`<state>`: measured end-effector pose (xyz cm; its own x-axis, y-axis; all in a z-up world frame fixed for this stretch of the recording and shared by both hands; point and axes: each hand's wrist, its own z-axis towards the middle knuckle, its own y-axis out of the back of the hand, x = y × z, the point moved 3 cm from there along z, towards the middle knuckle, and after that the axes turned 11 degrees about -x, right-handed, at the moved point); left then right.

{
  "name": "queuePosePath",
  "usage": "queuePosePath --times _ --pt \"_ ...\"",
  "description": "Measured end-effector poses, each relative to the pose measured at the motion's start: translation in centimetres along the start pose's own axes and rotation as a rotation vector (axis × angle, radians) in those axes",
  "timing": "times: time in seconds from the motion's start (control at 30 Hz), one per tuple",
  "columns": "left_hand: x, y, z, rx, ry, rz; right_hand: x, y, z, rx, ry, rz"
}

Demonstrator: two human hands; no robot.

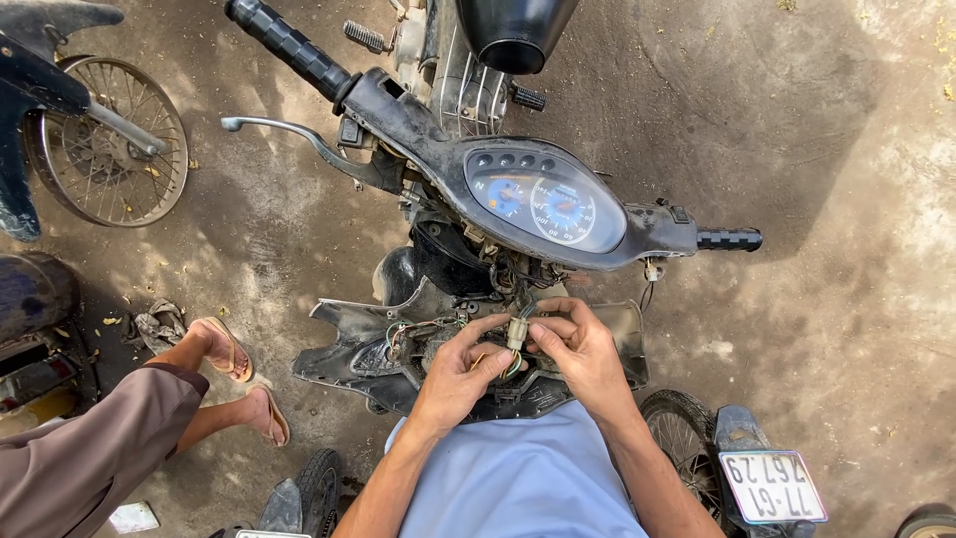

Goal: The person works on the exposed wiring harness beneath the motorcycle's dashboard, separating and reconnecting wire connectors by hand. The hands manipulate the wires and plastic connectors to join them together.

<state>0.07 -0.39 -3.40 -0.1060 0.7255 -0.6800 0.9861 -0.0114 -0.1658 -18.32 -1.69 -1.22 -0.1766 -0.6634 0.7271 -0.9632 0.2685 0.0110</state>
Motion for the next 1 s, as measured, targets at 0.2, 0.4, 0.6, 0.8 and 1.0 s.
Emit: queuePosePath --times 0.2,0.4,0.6,0.8,1.0 --pt "-0.6 -0.7 -0.1 -0.082 -0.007 -0.005 0.2 -0.2 -0.3 -0.03 -0.025 -0.015" --pt "-0.5 -1.0 0.5 -0.094 -0.029 -0.014 0.1 -0.1 -0.1 -0.068 -0.02 -0.01" --pt "-2.0 -0.9 0.3 -0.079 -0.003 -0.126 -0.5 -0.9 0.0 -0.034 -0.066 -0.028" --pt "-4.3 1.5 0.4 -0.096 -0.075 0.104 -0.5 -0.5 0.1 0.002 -0.092 -0.145" --pt "-7.3 5.1 -1.9 -0.275 -0.377 0.662 1.1 -1.7 -0.7 0.011 -0.003 -0.157"
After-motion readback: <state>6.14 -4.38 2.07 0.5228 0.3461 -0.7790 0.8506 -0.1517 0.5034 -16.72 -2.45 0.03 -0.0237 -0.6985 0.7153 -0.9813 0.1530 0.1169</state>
